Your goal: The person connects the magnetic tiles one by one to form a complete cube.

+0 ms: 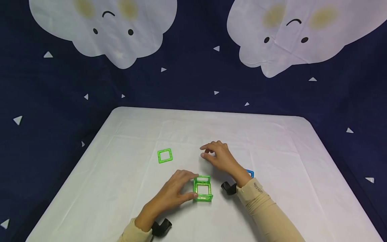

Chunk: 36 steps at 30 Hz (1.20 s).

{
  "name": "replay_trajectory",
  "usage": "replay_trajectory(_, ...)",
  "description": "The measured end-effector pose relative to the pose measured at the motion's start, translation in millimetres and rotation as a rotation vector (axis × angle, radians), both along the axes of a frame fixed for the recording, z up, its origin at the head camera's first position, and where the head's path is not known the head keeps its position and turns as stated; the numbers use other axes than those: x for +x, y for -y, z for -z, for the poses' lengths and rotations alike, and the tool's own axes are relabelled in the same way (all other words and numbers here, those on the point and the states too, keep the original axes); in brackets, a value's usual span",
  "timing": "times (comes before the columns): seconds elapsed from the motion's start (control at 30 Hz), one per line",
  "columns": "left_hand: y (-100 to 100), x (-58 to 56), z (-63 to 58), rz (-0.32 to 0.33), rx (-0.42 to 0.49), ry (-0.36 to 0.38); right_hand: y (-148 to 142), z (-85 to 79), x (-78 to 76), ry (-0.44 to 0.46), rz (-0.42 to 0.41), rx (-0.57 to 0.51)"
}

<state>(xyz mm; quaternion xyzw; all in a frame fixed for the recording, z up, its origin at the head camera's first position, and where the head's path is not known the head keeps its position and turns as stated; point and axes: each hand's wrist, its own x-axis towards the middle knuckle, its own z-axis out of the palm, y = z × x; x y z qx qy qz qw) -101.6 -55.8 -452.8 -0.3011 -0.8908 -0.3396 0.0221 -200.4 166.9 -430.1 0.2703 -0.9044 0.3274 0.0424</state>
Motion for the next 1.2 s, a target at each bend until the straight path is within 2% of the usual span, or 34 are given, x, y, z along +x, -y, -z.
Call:
replay_trajectory(0.23,-0.7,3.3,0.1,-0.021,-0.016,-0.055,16.3,0.5,-25.6,0.067,-0.029,0.031)
replay_trajectory(0.47,-0.1,5.3,0.4,-0.033,-0.017,-0.019,31.4,4.0,-46.6,0.116,-0.068,0.032)
replay_trajectory(0.57,-0.2,6.3,0.9,-0.036,-0.02,-0.026,36.8,6.2,-53.9,0.125,-0.081,0.036)
replay_trajectory(0.77,-0.7,7.4,2.2,-0.047,-0.021,-0.059,46.6,8.6,-66.3,0.125,-0.116,0.025)
replay_trajectory(0.93,-0.8,7.0,2.7,-0.054,-0.021,-0.059,55.9,14.2,-75.6,0.122,-0.144,0.025)
replay_trajectory(1.1,-0.5,7.6,5.2,-0.06,-0.005,-0.05,66.8,20.3,-80.3,0.116,-0.184,0.054)
replay_trajectory(1.2,0.2,7.6,8.1,-0.067,0.003,-0.077,74.2,21.9,-82.0,0.135,-0.219,0.066)
